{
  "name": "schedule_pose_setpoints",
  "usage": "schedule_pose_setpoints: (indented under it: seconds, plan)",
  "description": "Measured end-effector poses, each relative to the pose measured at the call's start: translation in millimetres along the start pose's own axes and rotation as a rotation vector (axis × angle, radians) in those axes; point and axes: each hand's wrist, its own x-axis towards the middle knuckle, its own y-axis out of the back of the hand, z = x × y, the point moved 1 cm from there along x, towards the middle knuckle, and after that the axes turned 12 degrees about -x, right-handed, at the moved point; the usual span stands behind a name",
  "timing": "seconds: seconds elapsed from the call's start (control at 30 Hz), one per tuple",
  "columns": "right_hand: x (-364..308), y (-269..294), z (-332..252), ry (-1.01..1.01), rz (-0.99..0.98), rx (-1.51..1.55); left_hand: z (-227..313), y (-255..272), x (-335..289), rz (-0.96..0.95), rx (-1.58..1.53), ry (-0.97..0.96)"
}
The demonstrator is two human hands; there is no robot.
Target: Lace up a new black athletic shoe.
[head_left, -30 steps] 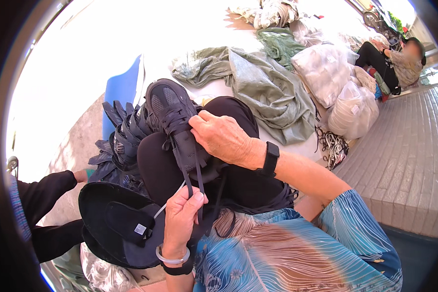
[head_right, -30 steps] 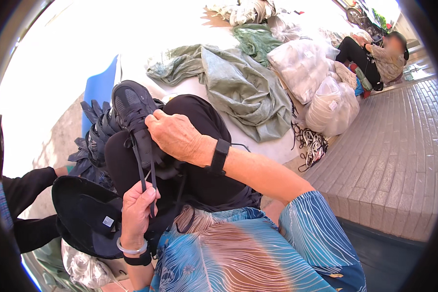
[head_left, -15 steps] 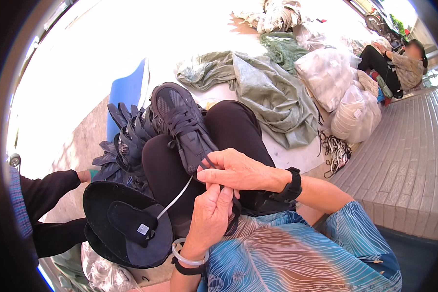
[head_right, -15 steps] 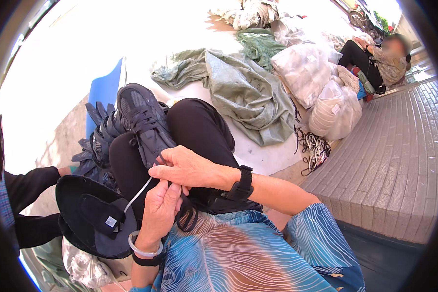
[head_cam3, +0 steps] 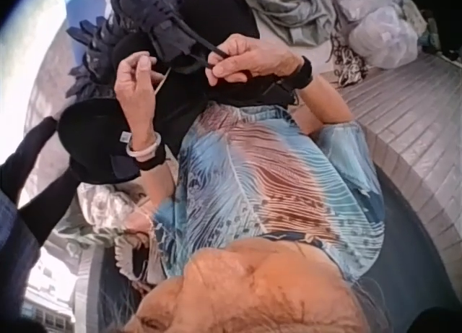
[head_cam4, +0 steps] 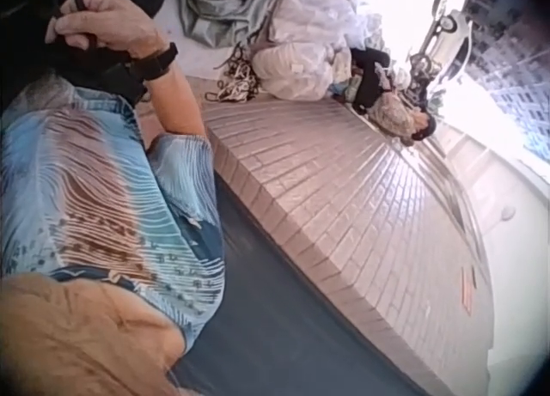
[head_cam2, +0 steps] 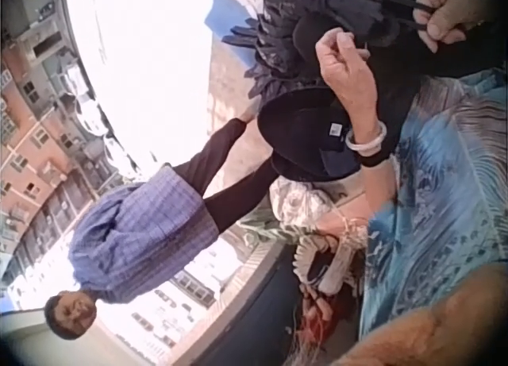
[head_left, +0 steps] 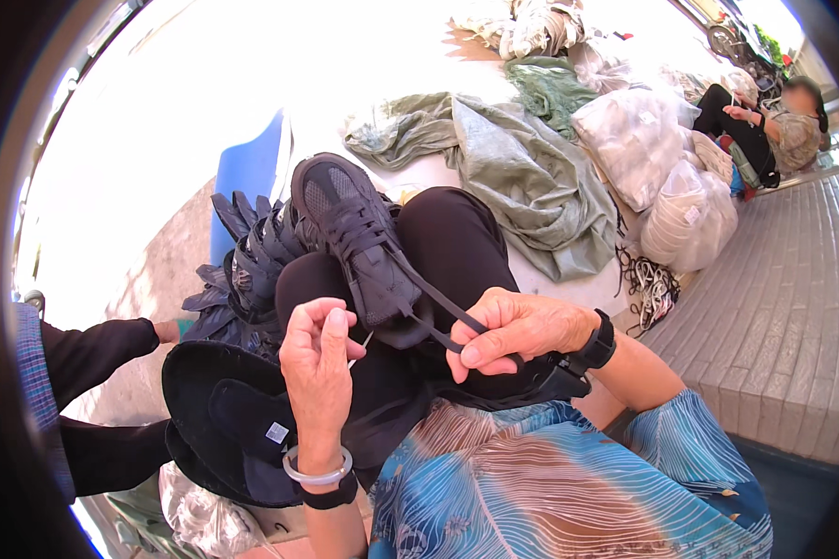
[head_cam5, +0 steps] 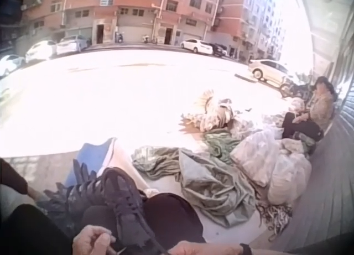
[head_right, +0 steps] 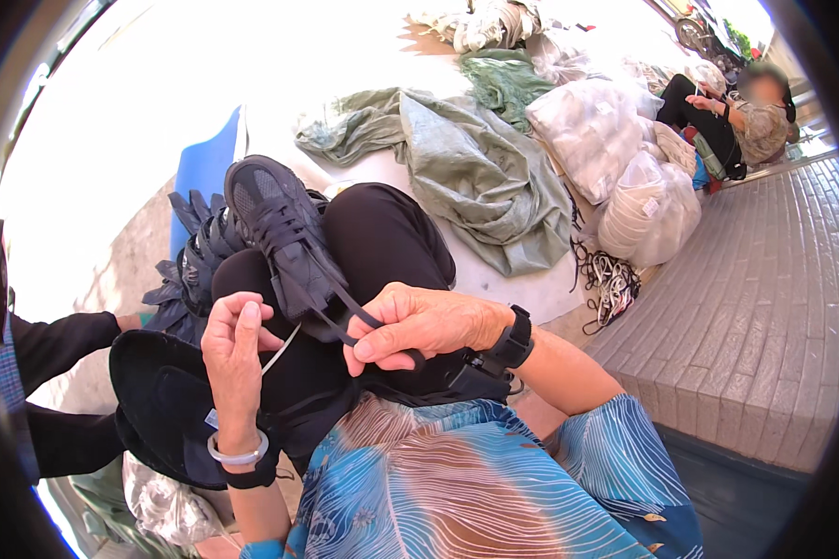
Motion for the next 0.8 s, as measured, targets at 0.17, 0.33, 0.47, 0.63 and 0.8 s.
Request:
schedule_pose_setpoints:
  seconds: [0.17, 0.33, 0.47, 0.63, 0.8]
  plan:
    - [29, -17, -10, 0.126, 0.004, -0.254, -34, 0, 49, 0.067, 0.446, -0.322]
    - [37, -20, 6, 0.203, 0.009, -0.320, -31, -9, 61, 0.075, 0.445, -0.245]
    - [39, -20, 11, 0.167, 0.052, -0.395, -23, -16, 62, 0.079, 0.622, -0.430]
    - [43, -19, 17, 0.150, 0.104, -0.450, -10, -26, 62, 0.071, 0.709, -0.429]
    - [42, -17, 22, 0.169, 0.073, -0.470, -18, -30, 64, 0.035, 0.799, -0.517]
